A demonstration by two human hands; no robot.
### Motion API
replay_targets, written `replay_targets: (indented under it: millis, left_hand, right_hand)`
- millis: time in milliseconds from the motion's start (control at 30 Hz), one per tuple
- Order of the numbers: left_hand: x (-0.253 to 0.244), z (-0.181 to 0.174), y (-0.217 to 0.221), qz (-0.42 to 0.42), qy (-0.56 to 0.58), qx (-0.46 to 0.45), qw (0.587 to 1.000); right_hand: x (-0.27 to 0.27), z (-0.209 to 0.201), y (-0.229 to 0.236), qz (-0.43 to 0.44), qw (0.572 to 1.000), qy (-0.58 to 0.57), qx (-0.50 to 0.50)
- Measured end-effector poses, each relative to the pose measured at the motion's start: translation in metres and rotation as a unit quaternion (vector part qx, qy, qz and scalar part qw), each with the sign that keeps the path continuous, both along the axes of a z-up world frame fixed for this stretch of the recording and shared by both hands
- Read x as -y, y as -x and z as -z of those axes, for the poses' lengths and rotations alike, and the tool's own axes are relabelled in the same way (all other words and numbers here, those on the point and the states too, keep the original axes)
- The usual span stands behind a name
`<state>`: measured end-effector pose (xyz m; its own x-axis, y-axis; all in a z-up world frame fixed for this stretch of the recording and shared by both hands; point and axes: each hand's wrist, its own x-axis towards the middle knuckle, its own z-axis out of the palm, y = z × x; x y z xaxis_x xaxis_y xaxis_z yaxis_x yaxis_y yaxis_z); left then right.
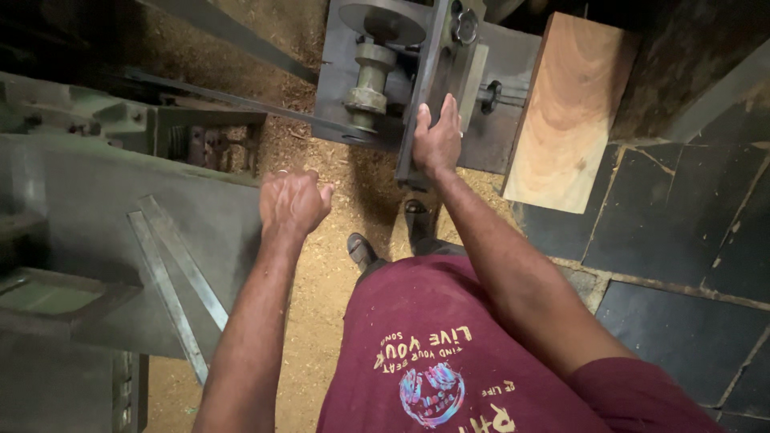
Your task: The person operates a vertical spindle machine, repeatedly pressing a metal plate against the rotating tool to shape its edge. They hold the plate with both hands and move it back and forth against the cutter.
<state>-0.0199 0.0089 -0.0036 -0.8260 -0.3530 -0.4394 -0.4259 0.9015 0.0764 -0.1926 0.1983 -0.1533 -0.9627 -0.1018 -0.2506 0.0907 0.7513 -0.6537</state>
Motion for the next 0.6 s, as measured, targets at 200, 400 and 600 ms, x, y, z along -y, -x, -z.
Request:
replay_targets:
  millis: [200, 400, 600]
  left_hand:
    - [0.000, -0.003, 0.003, 0.005, 0.005, 0.003, 1.000]
    - [-0.001, -0.007, 0.007, -0.013, -0.017, 0.052, 0.998]
    - [-0.001, -0.004, 0.007, -0.015, -0.015, 0.051, 0.998]
  right_hand:
    - [0.002, 0.000, 0.007, 0.009, 1.000, -0.005, 0.009]
    - [0.003, 0.000, 0.016, 0.002, 1.000, -0.005, 0.015]
    - [0.006, 0.005, 0.025, 0.014, 1.000, -0.004, -0.010]
